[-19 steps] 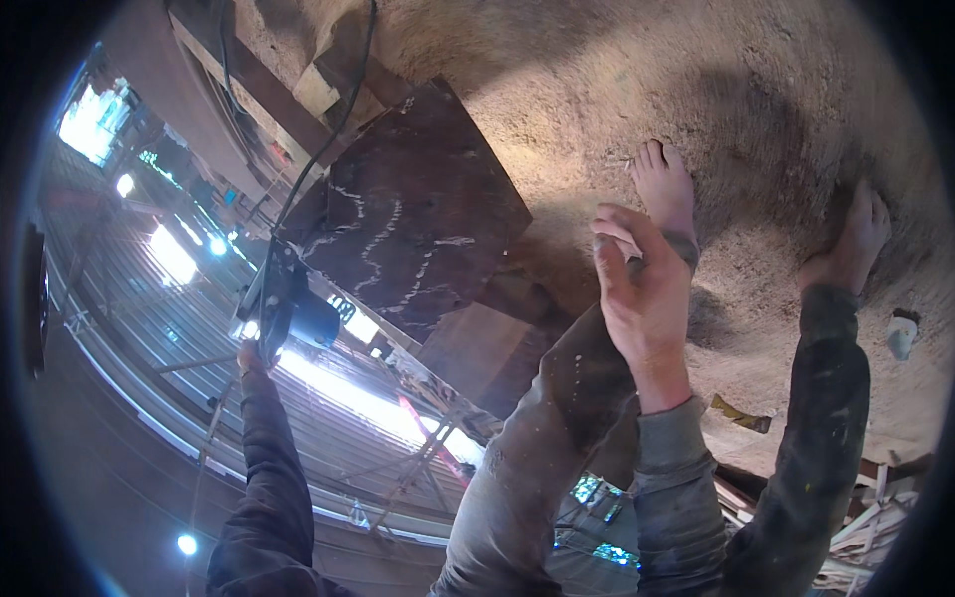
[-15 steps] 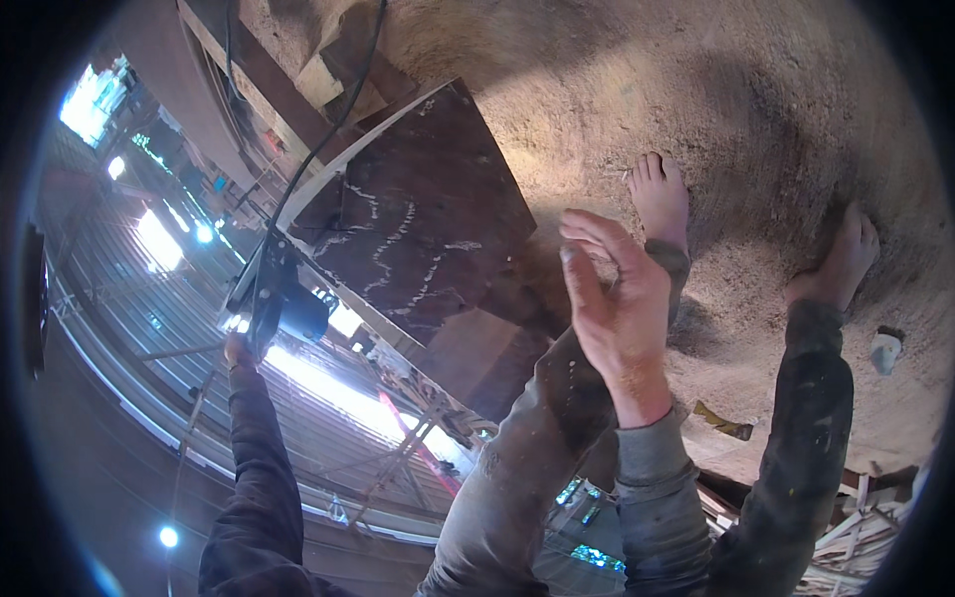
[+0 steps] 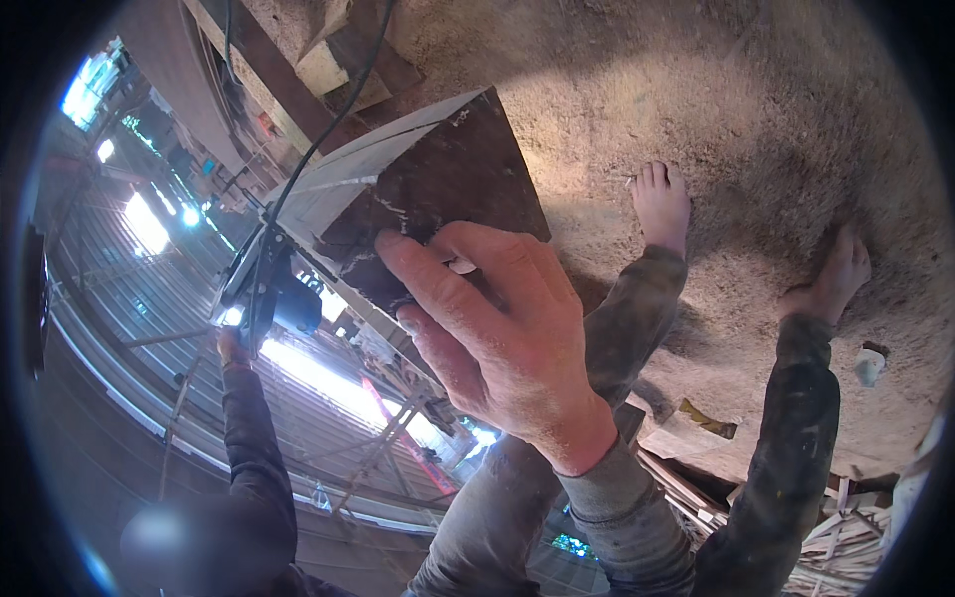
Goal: The person uses a circular saw to cut a long wooden plank into smaller pieces. They repeatedly position the saw, make cuts, and move the cut pieces aside.
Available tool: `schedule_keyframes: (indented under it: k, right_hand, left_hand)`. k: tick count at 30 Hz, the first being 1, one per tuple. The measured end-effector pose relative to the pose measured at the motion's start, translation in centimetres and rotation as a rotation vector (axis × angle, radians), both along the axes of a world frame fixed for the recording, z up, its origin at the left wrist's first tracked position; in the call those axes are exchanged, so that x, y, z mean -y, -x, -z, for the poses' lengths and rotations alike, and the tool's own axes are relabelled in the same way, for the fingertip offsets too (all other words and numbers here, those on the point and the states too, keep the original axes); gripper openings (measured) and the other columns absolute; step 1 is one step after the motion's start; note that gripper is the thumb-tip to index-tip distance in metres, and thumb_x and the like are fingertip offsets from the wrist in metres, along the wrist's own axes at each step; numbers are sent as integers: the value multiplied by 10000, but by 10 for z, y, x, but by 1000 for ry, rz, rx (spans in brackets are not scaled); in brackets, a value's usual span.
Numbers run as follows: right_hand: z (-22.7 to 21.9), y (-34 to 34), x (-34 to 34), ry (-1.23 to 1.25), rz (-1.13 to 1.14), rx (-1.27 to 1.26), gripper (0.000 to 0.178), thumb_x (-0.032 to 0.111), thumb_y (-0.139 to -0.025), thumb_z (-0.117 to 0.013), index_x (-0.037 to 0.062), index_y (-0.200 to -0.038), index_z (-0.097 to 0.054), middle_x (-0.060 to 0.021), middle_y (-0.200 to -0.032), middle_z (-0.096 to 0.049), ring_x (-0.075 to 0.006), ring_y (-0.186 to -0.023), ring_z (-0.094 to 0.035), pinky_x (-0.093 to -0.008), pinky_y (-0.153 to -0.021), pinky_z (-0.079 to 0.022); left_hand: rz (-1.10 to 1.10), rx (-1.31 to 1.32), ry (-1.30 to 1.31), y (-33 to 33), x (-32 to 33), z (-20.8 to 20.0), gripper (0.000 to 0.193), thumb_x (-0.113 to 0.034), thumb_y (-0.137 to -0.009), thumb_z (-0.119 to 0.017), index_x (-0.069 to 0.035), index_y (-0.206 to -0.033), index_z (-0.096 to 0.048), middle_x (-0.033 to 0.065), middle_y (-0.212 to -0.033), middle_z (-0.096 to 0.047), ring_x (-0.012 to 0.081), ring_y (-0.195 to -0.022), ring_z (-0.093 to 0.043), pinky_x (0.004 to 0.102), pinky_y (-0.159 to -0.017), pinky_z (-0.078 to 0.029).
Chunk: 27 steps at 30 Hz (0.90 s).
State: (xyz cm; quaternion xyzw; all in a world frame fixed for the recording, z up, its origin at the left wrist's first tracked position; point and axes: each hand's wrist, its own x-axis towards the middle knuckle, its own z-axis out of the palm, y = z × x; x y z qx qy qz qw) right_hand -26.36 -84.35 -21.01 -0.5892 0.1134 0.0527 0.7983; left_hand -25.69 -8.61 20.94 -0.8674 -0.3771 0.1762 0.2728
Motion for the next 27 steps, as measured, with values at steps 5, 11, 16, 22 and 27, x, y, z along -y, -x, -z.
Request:
schedule_keyframes:
  k: [5, 11, 16, 22, 27]
  right_hand:
    - [-3, -5, 2, 110, -61, 29, 469, 106, -855, -783, 101, -1317, -705, -100, -1063, -629, -236, -858, -596, -345, -784, -510]
    - [-15, -11, 8, 308, -110, 98, 462, 95, -864, -759, 65, -1320, -693, -109, -1085, -655, -264, -872, -607, -369, -789, -506]
    - [-27, -20, 18, 470, -227, 121, 468, 136, -882, -707, 53, -1339, -649, -110, -1149, -670, -286, -934, -644, -418, -818, -512]
    - [-67, -34, 42, 624, -663, -32, 550, 104, -931, -637, 25, -1461, -514, -178, -1264, -663, -384, -1123, -621, -449, -984, -490]
    - [-138, -53, 38, 749, -950, 93, 464, 139, -913, -630, 18, -1357, -574, -215, -1211, -666, -412, -1060, -637, -495, -922, -491]
  left_hand:
    - [-178, 135, 90, -11, 26, 14, 237, -214, -843, -707, -49, -1012, -729, 71, -938, -741, 208, -861, -725, 389, -721, -576]
    - [-167, 218, 230, -12, 105, 54, 311, -201, -871, -670, 2, -1105, -706, 120, -999, -736, 236, -867, -724, 400, -715, -589]
    - [-507, 1030, 487, -22, 154, 101, 372, -184, -887, -623, 79, -1150, -650, 193, -1044, -695, 284, -858, -713, 441, -665, -597]
    - [-385, 995, 92, -8, 169, 149, 318, -183, -841, -572, 82, -919, -728, 147, -906, -721, 243, -818, -696, 407, -707, -549]
    - [-280, 1257, 107, 4, 200, 192, 458, -189, -786, -569, 35, -1146, -740, 226, -1108, -745, 336, -1050, -711, 416, -959, -523]
